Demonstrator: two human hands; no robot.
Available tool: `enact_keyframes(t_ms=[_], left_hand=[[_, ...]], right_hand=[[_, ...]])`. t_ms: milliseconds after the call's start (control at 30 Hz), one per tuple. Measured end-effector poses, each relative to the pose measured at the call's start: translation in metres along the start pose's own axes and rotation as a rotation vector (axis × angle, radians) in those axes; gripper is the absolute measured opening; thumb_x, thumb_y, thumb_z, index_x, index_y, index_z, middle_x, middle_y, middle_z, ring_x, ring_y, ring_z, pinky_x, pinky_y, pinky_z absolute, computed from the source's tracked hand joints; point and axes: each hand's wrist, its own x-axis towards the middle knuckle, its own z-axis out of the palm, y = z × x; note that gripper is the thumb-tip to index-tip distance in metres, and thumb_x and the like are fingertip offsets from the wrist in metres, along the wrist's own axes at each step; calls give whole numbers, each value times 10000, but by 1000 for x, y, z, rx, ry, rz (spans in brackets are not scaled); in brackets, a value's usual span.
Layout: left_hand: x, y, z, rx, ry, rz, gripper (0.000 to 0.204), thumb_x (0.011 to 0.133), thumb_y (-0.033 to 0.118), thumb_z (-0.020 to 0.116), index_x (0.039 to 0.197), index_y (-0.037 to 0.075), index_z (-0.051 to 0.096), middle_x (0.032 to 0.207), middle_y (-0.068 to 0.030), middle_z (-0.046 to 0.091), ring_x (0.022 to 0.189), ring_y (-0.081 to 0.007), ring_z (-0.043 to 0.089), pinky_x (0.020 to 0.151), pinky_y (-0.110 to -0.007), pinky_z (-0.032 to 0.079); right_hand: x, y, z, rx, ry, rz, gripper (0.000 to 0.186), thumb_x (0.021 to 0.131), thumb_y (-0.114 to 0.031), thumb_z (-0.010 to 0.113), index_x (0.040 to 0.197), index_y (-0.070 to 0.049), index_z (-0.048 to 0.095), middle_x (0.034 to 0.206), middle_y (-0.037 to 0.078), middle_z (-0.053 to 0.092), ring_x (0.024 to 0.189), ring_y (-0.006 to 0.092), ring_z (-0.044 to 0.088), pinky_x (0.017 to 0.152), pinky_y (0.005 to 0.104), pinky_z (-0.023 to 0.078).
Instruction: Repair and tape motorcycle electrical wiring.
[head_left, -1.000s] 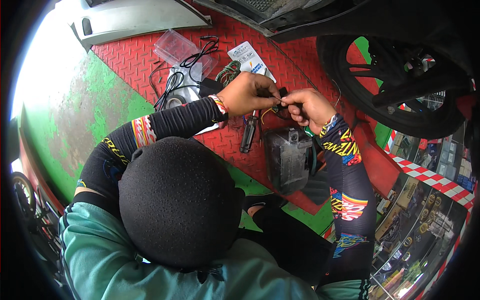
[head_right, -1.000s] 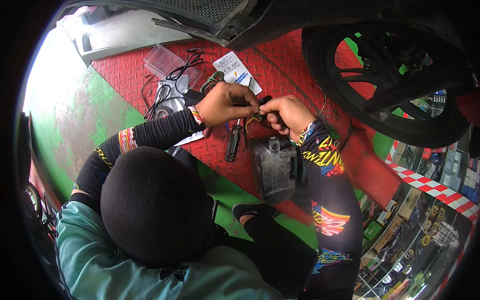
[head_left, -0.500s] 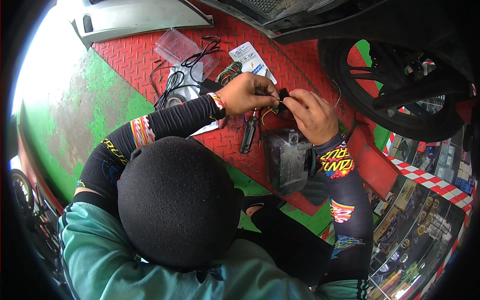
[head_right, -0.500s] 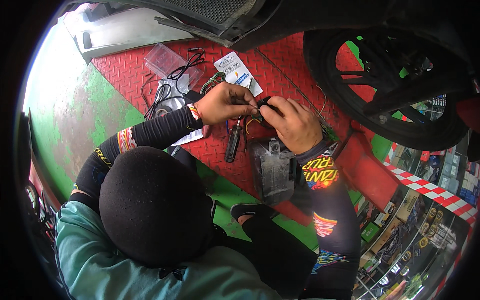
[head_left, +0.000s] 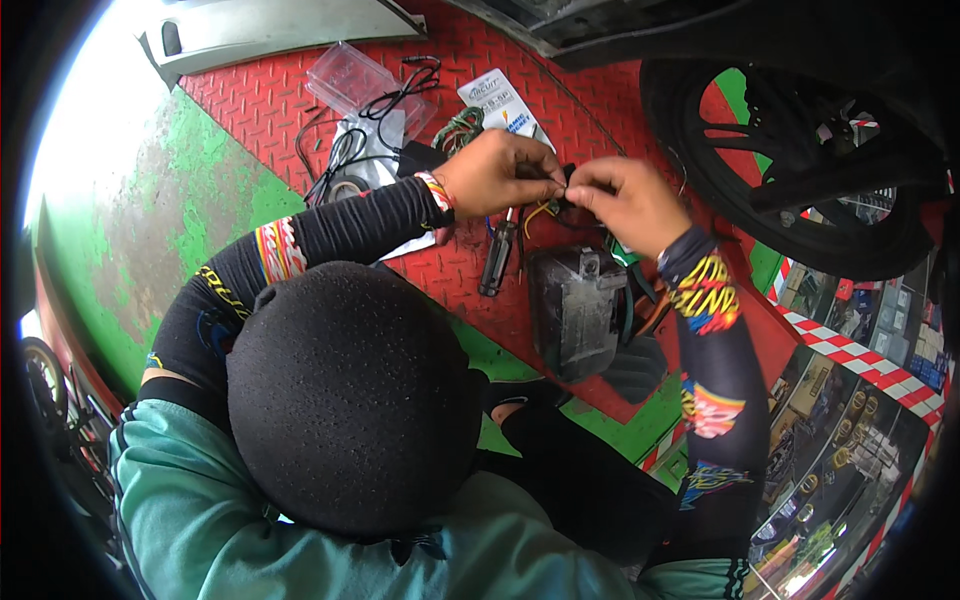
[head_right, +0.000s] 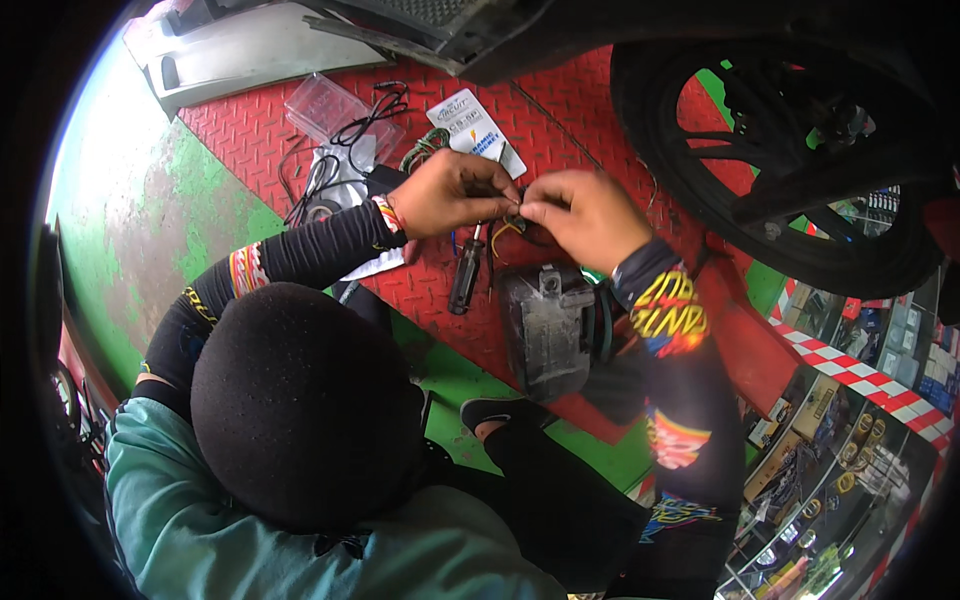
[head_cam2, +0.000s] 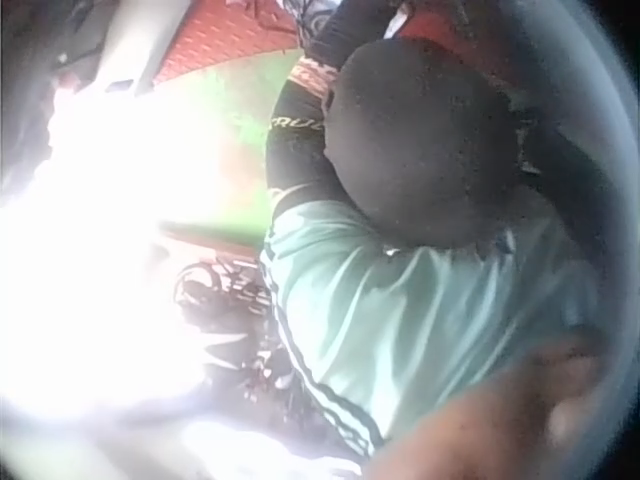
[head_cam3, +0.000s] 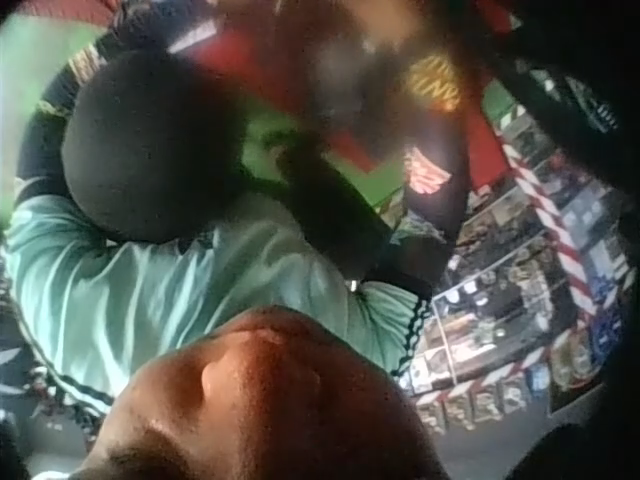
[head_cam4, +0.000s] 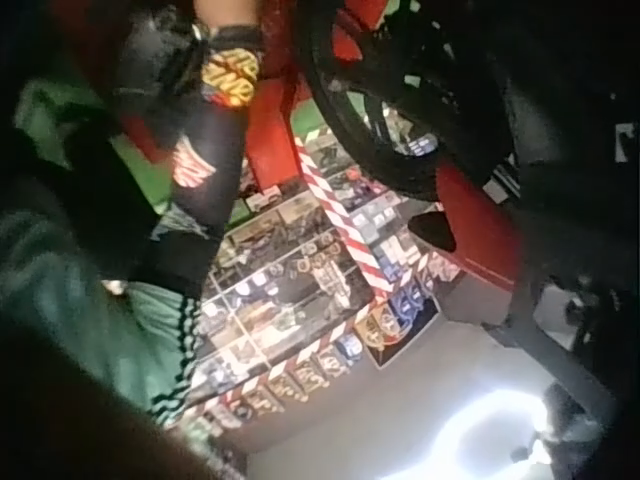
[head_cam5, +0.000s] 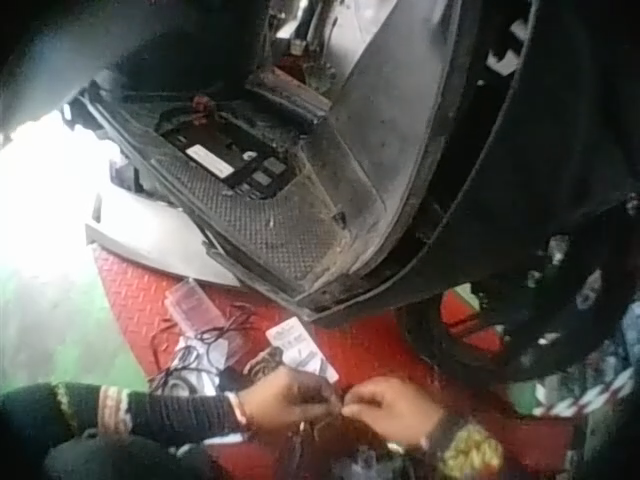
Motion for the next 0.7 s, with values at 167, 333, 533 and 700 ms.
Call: enact_keyframes(t_ms=[167, 333, 533, 700], left_hand=[[13, 11, 6, 148, 71, 35, 119, 907, 85, 746, 992, 2, 754, 911, -80, 774, 860, -144, 737, 789, -290, 582], [13, 10, 7, 186, 116, 172, 114, 877, 63, 751, 974, 6, 767, 936, -95, 779, 871, -184, 754, 802, -312, 588], [2, 5, 4, 131, 98, 77, 124, 913, 60, 735, 1016, -6, 754, 953, -88, 778, 887, -146, 741, 805, -298, 586], [7, 1, 6, -192, 23, -50, 122, 974, 40, 693, 1056, -49, 708, 1008, -93, 764, 945, -128, 720, 867, -281, 575]], right_hand=[[29, 9, -42, 527, -445, 659, 201, 959, -231, 702, 916, -36, 680, 762, 19, 680, 597, 91, 643, 431, 216, 427], [35, 8, -47, 679, -517, 807, 208, 965, -218, 682, 968, -11, 662, 750, 25, 667, 584, 114, 652, 427, 217, 437], [23, 4, -23, 684, -391, 755, 276, 994, -282, 664, 987, -6, 670, 743, 14, 648, 550, 102, 605, 413, 213, 429], [-14, -4, -7, 253, 127, 367, 234, 1019, -264, 645, 1049, -36, 689, 774, 23, 651, 687, 124, 665, 574, 291, 519]])
